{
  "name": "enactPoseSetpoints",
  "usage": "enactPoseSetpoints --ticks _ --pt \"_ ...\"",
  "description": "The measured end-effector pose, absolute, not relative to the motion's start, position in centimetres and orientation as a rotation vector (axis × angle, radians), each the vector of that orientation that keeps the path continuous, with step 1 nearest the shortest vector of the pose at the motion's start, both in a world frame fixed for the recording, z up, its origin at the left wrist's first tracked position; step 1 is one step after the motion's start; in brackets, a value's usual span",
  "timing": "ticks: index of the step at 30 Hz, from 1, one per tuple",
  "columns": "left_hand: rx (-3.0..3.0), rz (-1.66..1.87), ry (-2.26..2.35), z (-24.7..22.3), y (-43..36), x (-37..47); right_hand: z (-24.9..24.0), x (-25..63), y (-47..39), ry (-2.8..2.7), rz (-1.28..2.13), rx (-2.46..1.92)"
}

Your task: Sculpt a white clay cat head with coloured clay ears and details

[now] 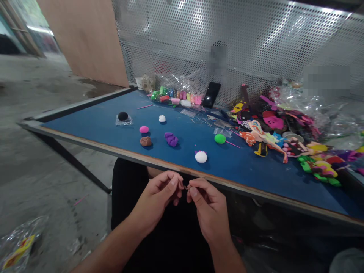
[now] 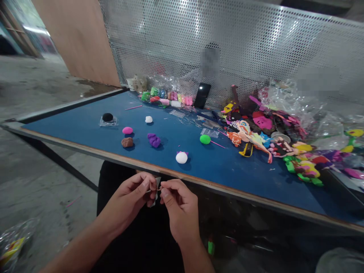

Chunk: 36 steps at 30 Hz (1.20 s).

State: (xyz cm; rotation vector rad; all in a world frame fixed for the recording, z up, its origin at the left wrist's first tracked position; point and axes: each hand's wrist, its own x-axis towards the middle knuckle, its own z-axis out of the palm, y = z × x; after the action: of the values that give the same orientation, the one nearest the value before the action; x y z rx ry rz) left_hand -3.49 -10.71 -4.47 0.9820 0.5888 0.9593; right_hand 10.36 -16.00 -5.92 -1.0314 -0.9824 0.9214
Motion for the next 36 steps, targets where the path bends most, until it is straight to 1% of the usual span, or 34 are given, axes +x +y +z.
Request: enactPoseSetpoints --ticks 6,11,21,36 --pt "0.4 0.803 0.676 -3.5 -11.7 -2.4 -5.6 8.8 -15.6 -0.432 1.276 -0.879" --pt "0.243 0.77 0.712 -3.8 -11.8 -2.0 -5.5 8.5 -15.1 -0.147 1.373 -0.86" --pt "0.202 0.817 0.84 -3.7 -12.1 -1.5 -5.9 8.0 -15.0 -0.139 1.419 -0.858" --pt "0.126 0.831 0.782 -3.1 -12.0 -1.8 -6.1 7.8 -14.7 -0.154 1.42 -0.778"
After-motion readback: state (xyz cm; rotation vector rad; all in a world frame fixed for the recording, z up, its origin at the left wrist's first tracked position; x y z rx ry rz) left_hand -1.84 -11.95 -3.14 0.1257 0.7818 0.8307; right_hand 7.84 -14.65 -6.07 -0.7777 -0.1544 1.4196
